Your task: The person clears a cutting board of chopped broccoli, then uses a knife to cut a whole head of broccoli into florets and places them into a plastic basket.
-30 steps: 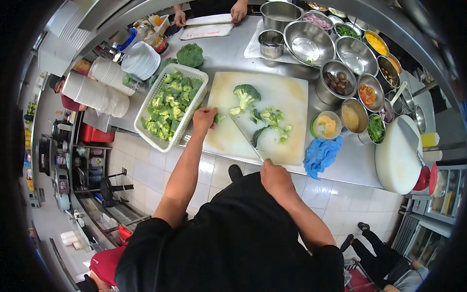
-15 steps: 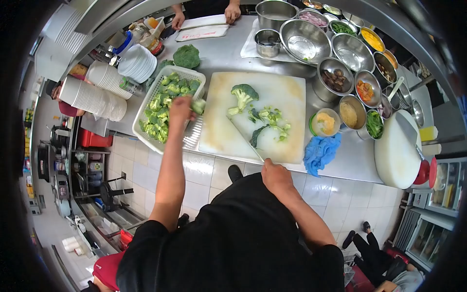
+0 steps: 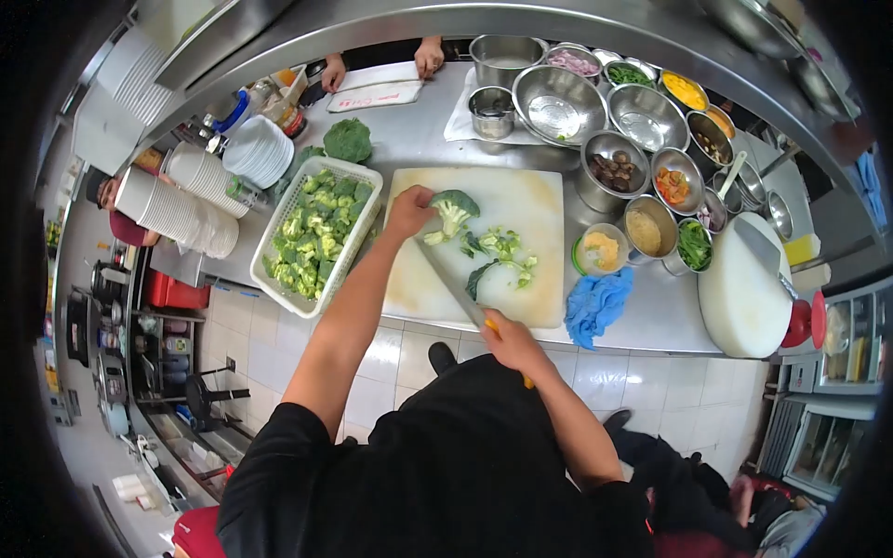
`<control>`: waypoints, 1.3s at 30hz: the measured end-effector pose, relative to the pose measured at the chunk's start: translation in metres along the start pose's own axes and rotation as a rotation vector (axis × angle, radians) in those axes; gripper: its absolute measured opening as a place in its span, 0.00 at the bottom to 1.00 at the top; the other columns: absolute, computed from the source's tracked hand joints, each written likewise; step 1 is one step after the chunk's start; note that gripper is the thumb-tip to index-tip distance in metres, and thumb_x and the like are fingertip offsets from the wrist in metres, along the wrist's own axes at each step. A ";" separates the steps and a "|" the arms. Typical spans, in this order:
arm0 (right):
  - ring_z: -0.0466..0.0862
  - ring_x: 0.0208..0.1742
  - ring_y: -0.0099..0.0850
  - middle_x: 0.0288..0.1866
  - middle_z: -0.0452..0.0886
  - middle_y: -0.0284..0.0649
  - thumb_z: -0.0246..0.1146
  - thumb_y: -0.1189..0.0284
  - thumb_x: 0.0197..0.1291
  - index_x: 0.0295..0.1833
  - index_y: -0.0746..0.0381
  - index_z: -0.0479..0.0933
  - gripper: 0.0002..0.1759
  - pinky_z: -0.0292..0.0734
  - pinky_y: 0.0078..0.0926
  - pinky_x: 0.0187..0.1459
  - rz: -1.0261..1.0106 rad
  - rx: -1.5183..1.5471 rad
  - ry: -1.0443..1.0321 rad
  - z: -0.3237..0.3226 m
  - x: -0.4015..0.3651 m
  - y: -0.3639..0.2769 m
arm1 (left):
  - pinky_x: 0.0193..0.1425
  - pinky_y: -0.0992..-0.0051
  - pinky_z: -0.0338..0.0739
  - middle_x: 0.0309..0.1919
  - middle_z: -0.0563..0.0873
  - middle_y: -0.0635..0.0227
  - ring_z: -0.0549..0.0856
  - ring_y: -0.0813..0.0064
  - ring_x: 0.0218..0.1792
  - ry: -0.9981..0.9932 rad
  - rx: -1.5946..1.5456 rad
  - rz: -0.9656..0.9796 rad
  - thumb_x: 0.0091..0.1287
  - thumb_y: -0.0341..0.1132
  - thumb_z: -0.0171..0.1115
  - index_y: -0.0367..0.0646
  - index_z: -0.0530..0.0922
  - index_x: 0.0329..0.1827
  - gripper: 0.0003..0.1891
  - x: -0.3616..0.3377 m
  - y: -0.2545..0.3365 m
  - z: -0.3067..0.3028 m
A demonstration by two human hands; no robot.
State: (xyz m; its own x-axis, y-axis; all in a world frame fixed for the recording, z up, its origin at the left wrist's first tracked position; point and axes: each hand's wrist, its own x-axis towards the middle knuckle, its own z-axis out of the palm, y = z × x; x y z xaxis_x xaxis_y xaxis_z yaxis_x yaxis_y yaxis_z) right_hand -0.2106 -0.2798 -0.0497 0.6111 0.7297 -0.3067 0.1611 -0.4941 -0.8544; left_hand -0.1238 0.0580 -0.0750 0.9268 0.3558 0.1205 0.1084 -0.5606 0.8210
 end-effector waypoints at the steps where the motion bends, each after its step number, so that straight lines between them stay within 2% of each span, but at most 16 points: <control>1: 0.83 0.27 0.47 0.28 0.82 0.50 0.56 0.63 0.70 0.66 0.60 0.70 0.23 0.76 0.44 0.31 -0.218 -0.135 0.246 0.000 -0.012 0.006 | 0.45 0.72 0.82 0.37 0.88 0.59 0.87 0.71 0.39 0.038 0.020 -0.045 0.51 0.27 0.70 0.39 0.82 0.41 0.13 -0.004 0.003 -0.008; 2: 0.83 0.27 0.47 0.28 0.82 0.50 0.56 0.63 0.70 0.66 0.60 0.70 0.23 0.76 0.44 0.31 -0.206 -0.124 0.250 -0.002 -0.021 0.014 | 0.41 0.73 0.82 0.34 0.88 0.61 0.87 0.74 0.35 0.074 0.042 -0.095 0.50 0.29 0.73 0.39 0.81 0.37 0.13 -0.011 0.004 -0.016; 3: 0.83 0.31 0.53 0.29 0.82 0.53 0.56 0.63 0.69 0.63 0.61 0.70 0.21 0.75 0.48 0.34 -0.080 -0.147 0.214 -0.013 -0.037 -0.003 | 0.35 0.75 0.79 0.28 0.83 0.66 0.82 0.79 0.30 0.158 0.028 -0.082 0.48 0.28 0.74 0.40 0.77 0.32 0.13 -0.015 -0.002 -0.019; 4: 0.82 0.35 0.58 0.30 0.82 0.56 0.56 0.63 0.69 0.60 0.61 0.71 0.19 0.75 0.51 0.37 0.046 -0.170 0.173 -0.019 -0.049 -0.015 | 0.35 0.75 0.79 0.28 0.83 0.66 0.82 0.79 0.30 0.141 0.034 -0.086 0.48 0.28 0.74 0.40 0.77 0.32 0.13 -0.021 -0.010 -0.020; 7: 0.82 0.36 0.58 0.30 0.82 0.56 0.56 0.62 0.69 0.57 0.62 0.72 0.17 0.75 0.54 0.37 0.042 -0.228 0.235 -0.015 -0.058 -0.033 | 0.30 0.75 0.75 0.28 0.73 0.71 0.74 0.77 0.25 0.175 -0.101 0.020 0.48 0.25 0.72 0.41 0.76 0.37 0.15 -0.031 -0.024 -0.022; 13: 0.83 0.33 0.57 0.29 0.82 0.56 0.54 0.64 0.71 0.52 0.62 0.72 0.14 0.77 0.54 0.37 -0.014 -0.388 0.264 -0.026 -0.029 -0.060 | 0.33 0.74 0.76 0.35 0.73 0.65 0.76 0.72 0.31 0.243 -0.030 0.257 0.48 0.18 0.67 0.44 0.80 0.46 0.20 -0.045 0.000 -0.015; 19: 0.83 0.35 0.58 0.30 0.82 0.57 0.51 0.63 0.71 0.50 0.63 0.71 0.14 0.77 0.55 0.39 -0.027 -0.492 0.190 -0.050 -0.006 -0.070 | 0.35 0.72 0.76 0.35 0.75 0.63 0.77 0.69 0.31 0.218 0.061 0.267 0.47 0.17 0.66 0.46 0.81 0.47 0.22 -0.045 0.006 -0.018; 21: 0.83 0.37 0.58 0.31 0.82 0.58 0.51 0.62 0.71 0.49 0.64 0.71 0.15 0.77 0.55 0.41 0.075 -0.486 0.073 -0.060 0.002 -0.073 | 0.36 0.72 0.76 0.35 0.75 0.63 0.76 0.69 0.31 0.224 0.038 0.256 0.47 0.17 0.66 0.46 0.81 0.46 0.22 -0.046 0.005 -0.019; 24: 0.82 0.39 0.59 0.33 0.82 0.59 0.50 0.62 0.71 0.48 0.65 0.71 0.16 0.77 0.55 0.42 0.049 -0.468 -0.023 -0.052 0.022 -0.041 | 0.36 0.72 0.76 0.34 0.75 0.64 0.77 0.70 0.30 0.231 0.058 0.218 0.47 0.18 0.67 0.45 0.81 0.46 0.21 -0.054 0.002 -0.020; 26: 0.81 0.37 0.60 0.31 0.81 0.59 0.50 0.63 0.71 0.47 0.65 0.71 0.15 0.75 0.56 0.41 0.048 -0.457 0.024 -0.043 0.021 -0.026 | 0.35 0.72 0.76 0.33 0.75 0.65 0.77 0.72 0.30 0.239 0.101 0.220 0.48 0.19 0.68 0.45 0.81 0.45 0.20 -0.048 -0.004 -0.024; 28: 0.80 0.35 0.61 0.30 0.80 0.60 0.51 0.63 0.71 0.45 0.66 0.71 0.14 0.74 0.56 0.39 0.050 -0.450 0.040 -0.040 0.011 -0.024 | 0.30 0.75 0.76 0.30 0.79 0.66 0.79 0.76 0.27 0.236 -0.043 -0.018 0.52 0.25 0.73 0.39 0.79 0.43 0.16 -0.063 -0.021 -0.022; 29: 0.80 0.35 0.61 0.29 0.80 0.60 0.51 0.63 0.71 0.45 0.65 0.71 0.14 0.73 0.56 0.38 0.055 -0.401 0.053 -0.040 0.002 -0.028 | 0.30 0.75 0.76 0.30 0.79 0.66 0.79 0.76 0.27 0.233 -0.037 -0.026 0.52 0.25 0.73 0.39 0.79 0.43 0.16 -0.076 -0.024 -0.023; 31: 0.80 0.34 0.62 0.28 0.80 0.60 0.51 0.63 0.71 0.45 0.65 0.71 0.14 0.73 0.56 0.37 0.060 -0.348 0.059 -0.038 -0.013 -0.037 | 0.21 0.77 0.75 0.25 0.81 0.65 0.79 0.79 0.21 0.150 -0.357 -0.491 0.57 0.35 0.76 0.33 0.79 0.39 0.16 -0.095 -0.008 -0.031; 32: 0.80 0.34 0.62 0.28 0.80 0.60 0.51 0.63 0.71 0.45 0.65 0.70 0.15 0.73 0.57 0.38 0.085 -0.334 0.083 -0.033 -0.022 -0.041 | 0.21 0.77 0.75 0.25 0.81 0.65 0.79 0.79 0.21 0.154 -0.353 -0.502 0.57 0.35 0.76 0.33 0.79 0.39 0.16 -0.102 -0.001 -0.033; 34: 0.81 0.34 0.62 0.28 0.80 0.60 0.51 0.63 0.71 0.46 0.65 0.70 0.15 0.73 0.59 0.39 0.106 -0.323 0.098 -0.022 -0.033 -0.045 | 0.16 0.76 0.73 0.19 0.81 0.63 0.79 0.78 0.15 0.212 -0.367 -0.617 0.60 0.44 0.74 0.32 0.79 0.35 0.21 -0.111 0.006 -0.032; 39: 0.81 0.34 0.62 0.27 0.80 0.60 0.51 0.63 0.71 0.45 0.65 0.70 0.14 0.74 0.59 0.39 0.091 -0.258 0.062 -0.009 -0.035 -0.054 | 0.16 0.76 0.75 0.16 0.80 0.64 0.79 0.77 0.14 0.195 -0.226 -0.672 0.63 0.50 0.71 0.33 0.78 0.32 0.24 -0.105 0.011 -0.033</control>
State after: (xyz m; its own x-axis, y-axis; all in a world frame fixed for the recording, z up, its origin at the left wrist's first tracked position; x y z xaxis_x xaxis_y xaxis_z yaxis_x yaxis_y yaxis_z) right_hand -0.2339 -0.2831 0.0109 0.6772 0.6502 -0.3444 0.2907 -0.6664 -0.6866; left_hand -0.2320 0.0392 -0.0599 0.6035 0.7066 -0.3695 0.5343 -0.0144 0.8451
